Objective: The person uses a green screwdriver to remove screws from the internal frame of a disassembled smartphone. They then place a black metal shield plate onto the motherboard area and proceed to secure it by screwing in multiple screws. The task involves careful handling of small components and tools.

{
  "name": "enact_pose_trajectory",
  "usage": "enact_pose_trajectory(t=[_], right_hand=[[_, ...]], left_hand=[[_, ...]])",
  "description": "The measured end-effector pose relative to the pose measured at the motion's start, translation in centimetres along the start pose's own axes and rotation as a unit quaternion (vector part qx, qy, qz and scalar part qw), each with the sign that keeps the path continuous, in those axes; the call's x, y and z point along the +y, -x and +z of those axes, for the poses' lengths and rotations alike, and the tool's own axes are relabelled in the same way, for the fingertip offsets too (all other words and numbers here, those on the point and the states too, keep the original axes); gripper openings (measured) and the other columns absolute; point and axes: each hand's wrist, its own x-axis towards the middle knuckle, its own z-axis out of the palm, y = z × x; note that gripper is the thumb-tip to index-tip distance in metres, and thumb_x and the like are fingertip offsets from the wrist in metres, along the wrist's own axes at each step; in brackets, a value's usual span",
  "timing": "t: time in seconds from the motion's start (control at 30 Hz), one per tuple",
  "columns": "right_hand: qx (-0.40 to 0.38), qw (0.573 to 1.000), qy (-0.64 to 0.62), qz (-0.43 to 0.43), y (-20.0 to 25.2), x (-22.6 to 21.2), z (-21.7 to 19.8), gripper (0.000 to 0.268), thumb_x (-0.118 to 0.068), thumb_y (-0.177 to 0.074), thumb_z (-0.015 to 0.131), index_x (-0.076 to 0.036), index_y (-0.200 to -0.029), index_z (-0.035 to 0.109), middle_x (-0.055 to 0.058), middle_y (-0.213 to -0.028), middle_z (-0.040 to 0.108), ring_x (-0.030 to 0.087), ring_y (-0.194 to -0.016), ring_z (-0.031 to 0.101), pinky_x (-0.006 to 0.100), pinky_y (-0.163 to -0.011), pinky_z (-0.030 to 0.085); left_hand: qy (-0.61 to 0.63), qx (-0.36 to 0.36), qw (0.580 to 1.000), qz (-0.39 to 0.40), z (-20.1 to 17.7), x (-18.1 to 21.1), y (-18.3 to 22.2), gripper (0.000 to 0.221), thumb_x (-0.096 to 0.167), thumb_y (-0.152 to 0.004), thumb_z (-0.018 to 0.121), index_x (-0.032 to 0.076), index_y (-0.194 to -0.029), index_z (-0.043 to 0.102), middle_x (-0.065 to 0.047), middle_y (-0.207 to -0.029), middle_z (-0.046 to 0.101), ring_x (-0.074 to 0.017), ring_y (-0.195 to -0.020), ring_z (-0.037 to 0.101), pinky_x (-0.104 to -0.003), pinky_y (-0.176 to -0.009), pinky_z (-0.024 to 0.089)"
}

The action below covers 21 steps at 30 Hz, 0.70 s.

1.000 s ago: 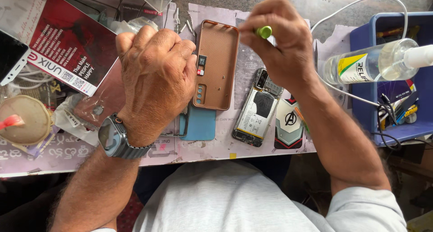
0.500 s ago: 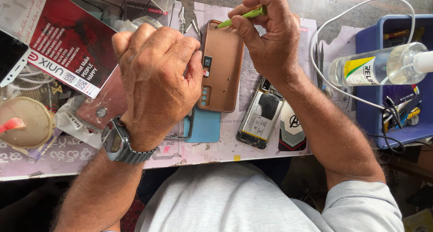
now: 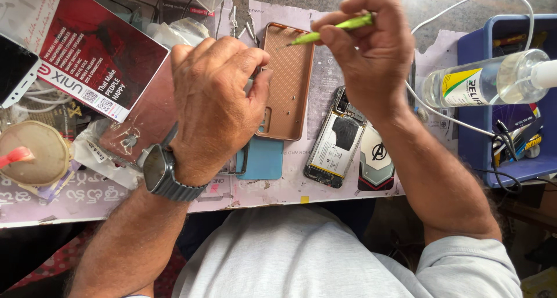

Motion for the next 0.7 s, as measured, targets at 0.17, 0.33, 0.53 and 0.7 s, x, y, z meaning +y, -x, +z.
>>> enact_pose_trajectory(t=[0.17,0.33,0.53,0.7], right_hand=[[0.056,0.994,-0.086,0.03,2.9,-2.4,-0.9,0.027,-0.001,-0.11,0.07,-0.003,-0.125,0.048,0.017,-0.108,0.074,0.022,-0.103,0.075,0.031,-0.09,0.068],[0.088,0.99,-0.107,0.013,4.9,-3.1,-1.4,0.03,-0.003,-0.107,0.073,-0.006,-0.125,0.049,0.017,-0.105,0.074,0.022,-0.101,0.076,0.029,-0.086,0.067],[0.082,0.992,-0.099,0.007,6.0,-3.0,-1.7,0.033,-0.003,-0.106,0.073,-0.007,-0.129,0.049,0.016,-0.105,0.074,0.022,-0.103,0.076,0.029,-0.087,0.066],[0.079,0.994,-0.075,-0.006,6.3,-3.0,-1.8,0.029,-0.003,-0.107,0.07,-0.007,-0.126,0.048,0.015,-0.105,0.074,0.021,-0.102,0.076,0.028,-0.087,0.067]], left_hand=[[0.057,-0.031,0.998,-0.026,0.7,0.8,-0.1,0.019,0.026,-0.091,0.085,0.011,-0.099,0.076,0.0,-0.091,0.068,-0.021,-0.088,0.06,-0.043,-0.084,0.034],[0.112,-0.058,0.991,-0.032,1.3,1.3,-0.2,0.019,0.03,-0.091,0.083,0.012,-0.092,0.077,0.001,-0.085,0.07,-0.0186,-0.082,0.061,-0.042,-0.083,0.035],[0.137,-0.05,0.989,-0.012,1.7,1.6,-0.1,0.013,0.025,-0.092,0.082,0.012,-0.09,0.078,0.002,-0.083,0.071,-0.0161,-0.079,0.06,-0.04,-0.083,0.036],[0.16,-0.04,0.986,0.013,1.7,1.8,-0.1,0.007,0.016,-0.096,0.081,0.014,-0.091,0.076,0.005,-0.087,0.072,-0.0129,-0.079,0.058,-0.038,-0.086,0.036]])
